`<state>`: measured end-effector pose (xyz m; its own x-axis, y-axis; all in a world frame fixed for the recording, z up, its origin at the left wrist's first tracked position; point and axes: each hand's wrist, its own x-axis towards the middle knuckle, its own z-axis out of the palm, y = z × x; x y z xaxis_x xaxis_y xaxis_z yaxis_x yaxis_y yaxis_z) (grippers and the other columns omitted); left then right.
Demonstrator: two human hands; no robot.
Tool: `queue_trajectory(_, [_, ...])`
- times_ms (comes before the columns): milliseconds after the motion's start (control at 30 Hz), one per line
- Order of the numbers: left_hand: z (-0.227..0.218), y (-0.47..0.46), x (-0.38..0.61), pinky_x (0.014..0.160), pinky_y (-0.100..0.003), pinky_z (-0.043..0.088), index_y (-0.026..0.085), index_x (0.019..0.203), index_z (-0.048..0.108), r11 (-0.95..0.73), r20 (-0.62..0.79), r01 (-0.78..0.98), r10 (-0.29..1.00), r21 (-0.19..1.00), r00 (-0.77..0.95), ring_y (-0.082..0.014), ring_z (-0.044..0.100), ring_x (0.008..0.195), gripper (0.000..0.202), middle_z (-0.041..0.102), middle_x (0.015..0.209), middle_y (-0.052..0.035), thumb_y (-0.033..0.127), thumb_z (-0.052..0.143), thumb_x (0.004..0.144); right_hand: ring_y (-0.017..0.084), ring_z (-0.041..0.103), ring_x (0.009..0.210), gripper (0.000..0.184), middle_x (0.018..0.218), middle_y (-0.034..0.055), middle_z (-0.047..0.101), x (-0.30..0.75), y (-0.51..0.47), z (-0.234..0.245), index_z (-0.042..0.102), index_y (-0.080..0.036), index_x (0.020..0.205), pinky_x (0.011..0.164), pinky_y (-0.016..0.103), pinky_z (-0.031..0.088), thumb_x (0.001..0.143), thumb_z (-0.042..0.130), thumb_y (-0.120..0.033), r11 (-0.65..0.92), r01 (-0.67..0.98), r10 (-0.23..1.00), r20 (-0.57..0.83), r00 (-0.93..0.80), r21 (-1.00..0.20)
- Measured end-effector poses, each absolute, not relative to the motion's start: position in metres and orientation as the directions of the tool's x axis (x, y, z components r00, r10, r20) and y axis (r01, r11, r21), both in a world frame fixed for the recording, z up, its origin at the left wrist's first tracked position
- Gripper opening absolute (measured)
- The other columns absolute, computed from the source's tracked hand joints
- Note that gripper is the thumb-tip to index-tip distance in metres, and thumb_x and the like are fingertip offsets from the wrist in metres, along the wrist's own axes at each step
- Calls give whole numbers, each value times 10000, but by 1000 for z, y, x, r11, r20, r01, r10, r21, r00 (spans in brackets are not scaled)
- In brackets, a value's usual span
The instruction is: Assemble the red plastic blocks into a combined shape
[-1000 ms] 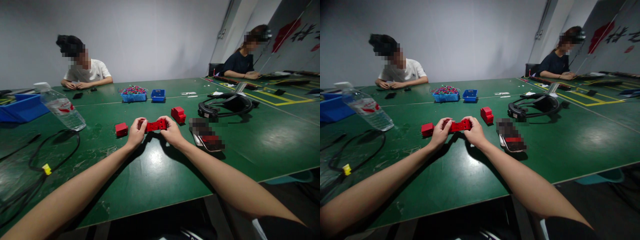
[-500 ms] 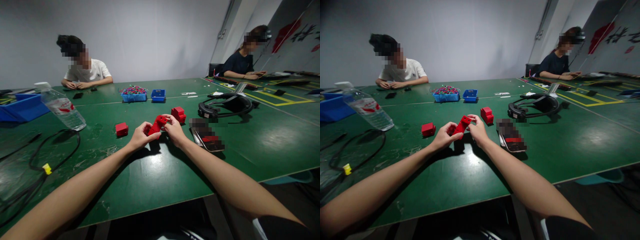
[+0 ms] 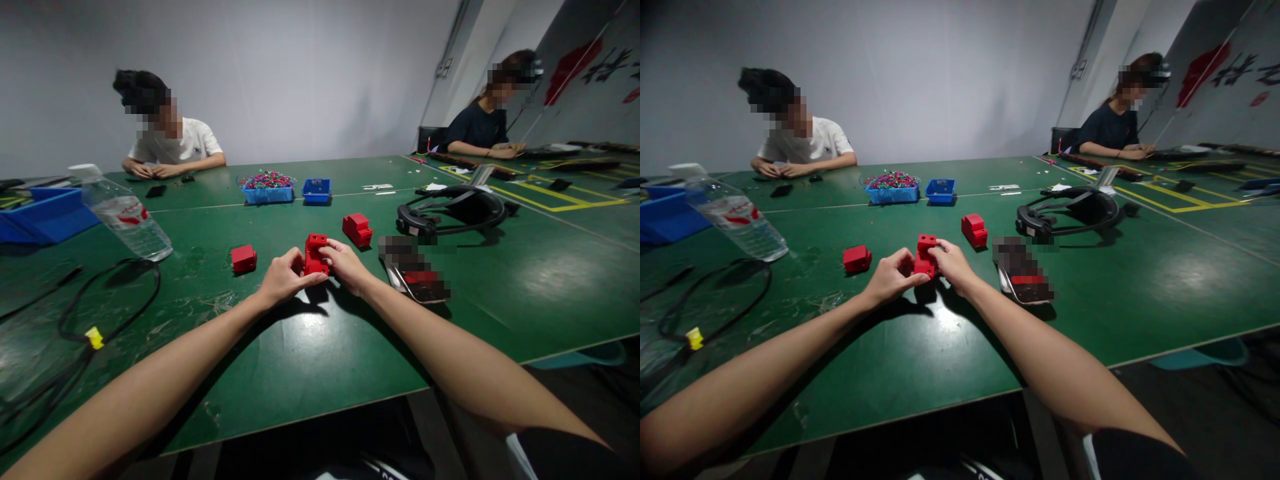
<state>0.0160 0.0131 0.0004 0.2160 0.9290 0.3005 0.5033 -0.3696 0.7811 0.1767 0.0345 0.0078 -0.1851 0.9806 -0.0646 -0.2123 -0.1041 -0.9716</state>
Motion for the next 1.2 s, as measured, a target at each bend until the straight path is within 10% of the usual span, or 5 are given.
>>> queue_trajectory(333, [-6,13,14,567,-292,337,216,645,503,-423,340,599,906,680,253,-164,472,527,617,513,564,-7,597,143,971,92,581,529,379,638,-63,638,178,30,9,623,-202,1077,516,209,456,713,671,-108,-89,-244,981,-43,-190,-966])
queue_trajectory(600, [-6,33,-7,1115,-636,179,175,1002,636,-316,629,915,772,252,93,-448,374,1330,309,593,1248,-209,383,634,774,97,591,547,334,675,-52,647,179,34,11,589,-205,1065,535,224,463,742,640,-137,-83,-301,988,-40,-147,-950])
queue_trajectory(733, [-8,46,-34,1027,-795,118,175,1040,615,-89,547,966,835,244,-61,-526,338,1332,418,577,1256,-245,496,630,772,112,620,606,370,721,-42,659,179,33,10,574,-209,1090,601,246,489,733,655,-157,-69,-302,986,-20,-164,-951])
queue_trajectory(933, [-7,53,-49,860,-601,473,148,935,620,11,408,987,910,161,-77,-459,571,1078,376,642,993,-239,506,560,835,117,621,644,430,710,-48,653,174,30,10,570,-199,1115,634,244,487,704,644,-97,-68,-317,987,-17,-162,-946])
queue_trajectory(1200, [-7,46,-31,988,-401,512,162,1223,538,-665,554,736,664,129,503,-278,586,1172,382,573,1269,-162,325,547,878,102,635,623,418,709,-52,682,174,31,10,569,-193,1097,605,217,490,697,644,-99,-56,-340,992,-13,-129,-939])
